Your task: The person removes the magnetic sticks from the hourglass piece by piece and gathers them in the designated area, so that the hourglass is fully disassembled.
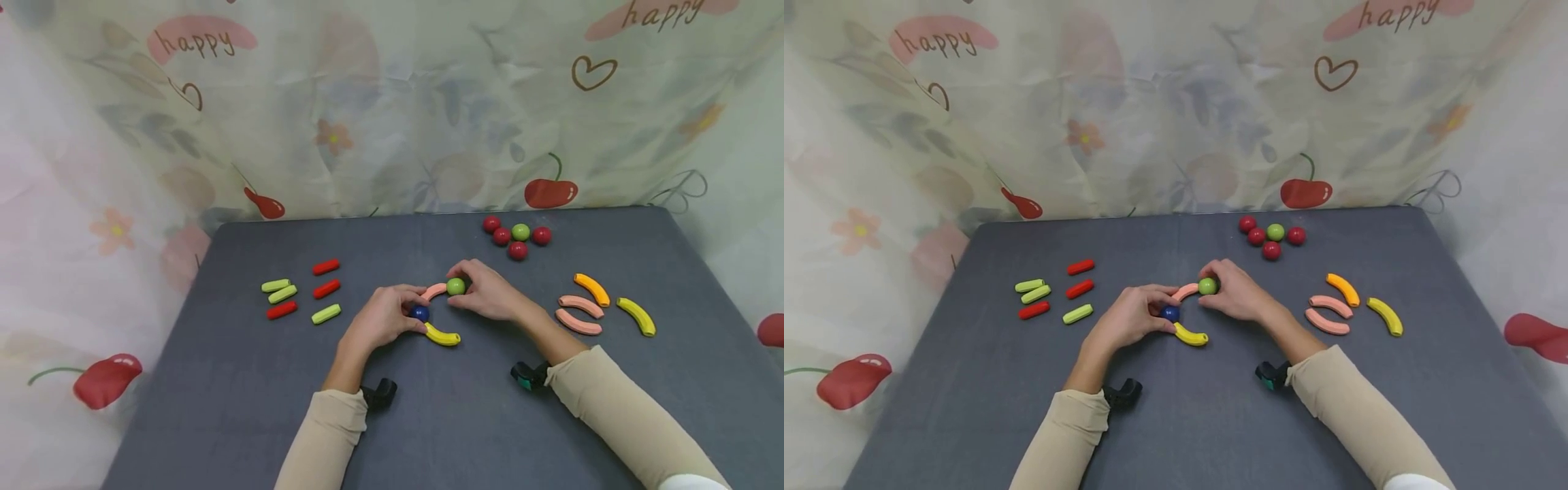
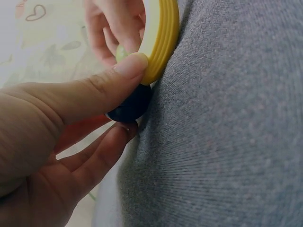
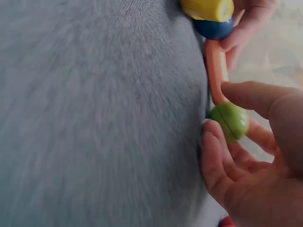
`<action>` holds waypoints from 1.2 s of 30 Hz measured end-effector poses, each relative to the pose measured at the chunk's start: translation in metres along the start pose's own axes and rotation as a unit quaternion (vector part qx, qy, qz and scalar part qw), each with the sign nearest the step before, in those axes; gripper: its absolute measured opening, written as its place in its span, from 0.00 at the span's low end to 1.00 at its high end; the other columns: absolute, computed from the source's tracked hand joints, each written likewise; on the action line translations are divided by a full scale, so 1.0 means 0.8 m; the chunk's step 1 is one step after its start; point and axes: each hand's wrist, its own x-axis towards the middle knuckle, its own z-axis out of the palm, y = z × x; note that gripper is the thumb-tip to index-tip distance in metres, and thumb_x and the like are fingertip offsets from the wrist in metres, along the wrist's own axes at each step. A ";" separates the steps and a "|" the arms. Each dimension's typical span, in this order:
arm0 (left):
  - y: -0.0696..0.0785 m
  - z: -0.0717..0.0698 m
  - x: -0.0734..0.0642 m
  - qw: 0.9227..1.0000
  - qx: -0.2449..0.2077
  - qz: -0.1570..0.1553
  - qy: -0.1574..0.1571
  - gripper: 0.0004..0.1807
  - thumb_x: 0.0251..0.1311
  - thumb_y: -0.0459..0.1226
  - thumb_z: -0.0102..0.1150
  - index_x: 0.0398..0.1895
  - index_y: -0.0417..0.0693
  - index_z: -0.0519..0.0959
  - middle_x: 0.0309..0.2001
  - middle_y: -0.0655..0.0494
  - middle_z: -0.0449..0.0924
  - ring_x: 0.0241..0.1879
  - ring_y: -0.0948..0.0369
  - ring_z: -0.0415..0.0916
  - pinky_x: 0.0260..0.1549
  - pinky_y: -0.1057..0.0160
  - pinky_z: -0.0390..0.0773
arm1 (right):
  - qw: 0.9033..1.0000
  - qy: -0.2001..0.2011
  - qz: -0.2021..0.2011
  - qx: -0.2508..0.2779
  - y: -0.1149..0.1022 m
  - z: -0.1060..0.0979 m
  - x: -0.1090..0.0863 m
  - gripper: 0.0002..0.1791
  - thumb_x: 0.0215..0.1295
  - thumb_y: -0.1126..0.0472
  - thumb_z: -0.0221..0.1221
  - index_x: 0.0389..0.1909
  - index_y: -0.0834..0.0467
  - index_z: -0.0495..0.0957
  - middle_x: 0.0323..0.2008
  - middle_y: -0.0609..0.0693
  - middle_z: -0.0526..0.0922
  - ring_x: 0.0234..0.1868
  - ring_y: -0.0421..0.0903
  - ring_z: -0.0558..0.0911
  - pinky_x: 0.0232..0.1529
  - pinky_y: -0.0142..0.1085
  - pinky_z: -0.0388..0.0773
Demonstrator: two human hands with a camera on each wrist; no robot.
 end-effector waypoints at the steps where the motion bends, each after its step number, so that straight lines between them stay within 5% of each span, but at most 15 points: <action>1: 0.000 0.000 0.000 1.000 0.000 0.000 0.000 0.24 0.53 0.42 0.78 0.55 0.54 0.86 0.68 0.63 0.77 0.45 0.63 0.78 0.46 0.65 0.82 | 1.000 0.010 -0.002 -0.010 -0.001 0.004 0.003 0.19 0.63 0.58 0.68 0.52 0.58 0.77 0.49 0.57 0.78 0.44 0.49 0.78 0.46 0.41 0.77; 5: -0.001 0.002 0.001 1.000 0.000 0.001 -0.003 0.24 0.52 0.42 0.78 0.55 0.55 0.87 0.68 0.64 0.77 0.42 0.64 0.77 0.43 0.67 0.80 | 0.999 0.021 0.000 -0.049 -0.004 0.010 0.015 0.13 0.58 0.58 0.66 0.42 0.56 0.78 0.40 0.53 0.78 0.39 0.48 0.74 0.39 0.37 0.69; 11: -0.002 0.002 0.002 1.000 0.023 0.009 -0.008 0.24 0.53 0.44 0.78 0.55 0.57 0.86 0.67 0.66 0.78 0.42 0.64 0.77 0.43 0.67 0.80 | 0.996 -0.017 -0.007 -0.089 -0.003 0.006 0.023 0.08 0.59 0.56 0.63 0.36 0.54 0.78 0.34 0.51 0.75 0.33 0.46 0.72 0.33 0.33 0.65; 14: -0.002 0.002 0.002 1.000 0.022 0.007 -0.008 0.24 0.52 0.43 0.78 0.55 0.57 0.86 0.67 0.65 0.78 0.44 0.63 0.77 0.45 0.66 0.80 | 0.995 -0.014 0.008 -0.094 -0.001 -0.005 0.024 0.11 0.61 0.57 0.63 0.42 0.57 0.81 0.40 0.54 0.79 0.37 0.48 0.75 0.37 0.37 0.71; 17: -0.002 0.001 0.001 1.000 0.014 0.003 -0.007 0.24 0.53 0.42 0.78 0.55 0.55 0.87 0.67 0.62 0.79 0.54 0.60 0.78 0.53 0.61 0.81 | 0.996 0.023 0.035 -0.079 0.005 -0.022 0.029 0.19 0.64 0.59 0.63 0.53 0.63 0.79 0.48 0.60 0.82 0.44 0.53 0.79 0.48 0.45 0.78; 21: 0.001 0.001 0.000 1.000 0.004 -0.006 -0.002 0.22 0.53 0.42 0.78 0.53 0.56 0.87 0.61 0.59 0.80 0.55 0.58 0.77 0.55 0.59 0.81 | 0.992 0.082 0.039 -0.086 0.021 -0.046 0.042 0.22 0.67 0.60 0.65 0.59 0.65 0.76 0.53 0.63 0.77 0.50 0.56 0.77 0.55 0.52 0.77; 24: 0.001 0.002 0.000 1.000 0.009 -0.009 0.003 0.21 0.52 0.43 0.78 0.52 0.58 0.87 0.56 0.60 0.81 0.46 0.62 0.76 0.48 0.62 0.81 | 0.986 0.099 0.025 -0.129 0.031 -0.058 0.051 0.22 0.67 0.59 0.67 0.59 0.63 0.78 0.53 0.63 0.74 0.49 0.58 0.76 0.55 0.53 0.77; 29: -0.001 0.004 0.001 1.000 0.023 0.000 0.007 0.21 0.53 0.43 0.78 0.52 0.60 0.87 0.50 0.61 0.83 0.43 0.63 0.76 0.46 0.64 0.81 | 0.978 0.071 0.045 -0.189 0.038 -0.065 0.059 0.25 0.69 0.59 0.65 0.63 0.63 0.75 0.57 0.63 0.74 0.53 0.60 0.78 0.59 0.55 0.78; 32: -0.001 0.004 0.002 1.000 0.023 -0.005 0.006 0.21 0.53 0.44 0.78 0.52 0.61 0.87 0.47 0.61 0.84 0.41 0.63 0.76 0.43 0.64 0.81 | 0.973 0.080 0.066 -0.205 0.037 -0.064 0.052 0.28 0.70 0.56 0.65 0.66 0.62 0.71 0.60 0.64 0.72 0.54 0.60 0.79 0.57 0.56 0.79; 36: -0.001 0.002 0.003 1.000 0.019 -0.011 0.009 0.21 0.53 0.44 0.78 0.52 0.61 0.87 0.46 0.61 0.85 0.40 0.64 0.77 0.42 0.64 0.81 | 0.977 0.106 0.038 -0.181 0.019 -0.055 0.036 0.28 0.70 0.55 0.65 0.65 0.62 0.71 0.58 0.62 0.74 0.50 0.58 0.81 0.53 0.54 0.81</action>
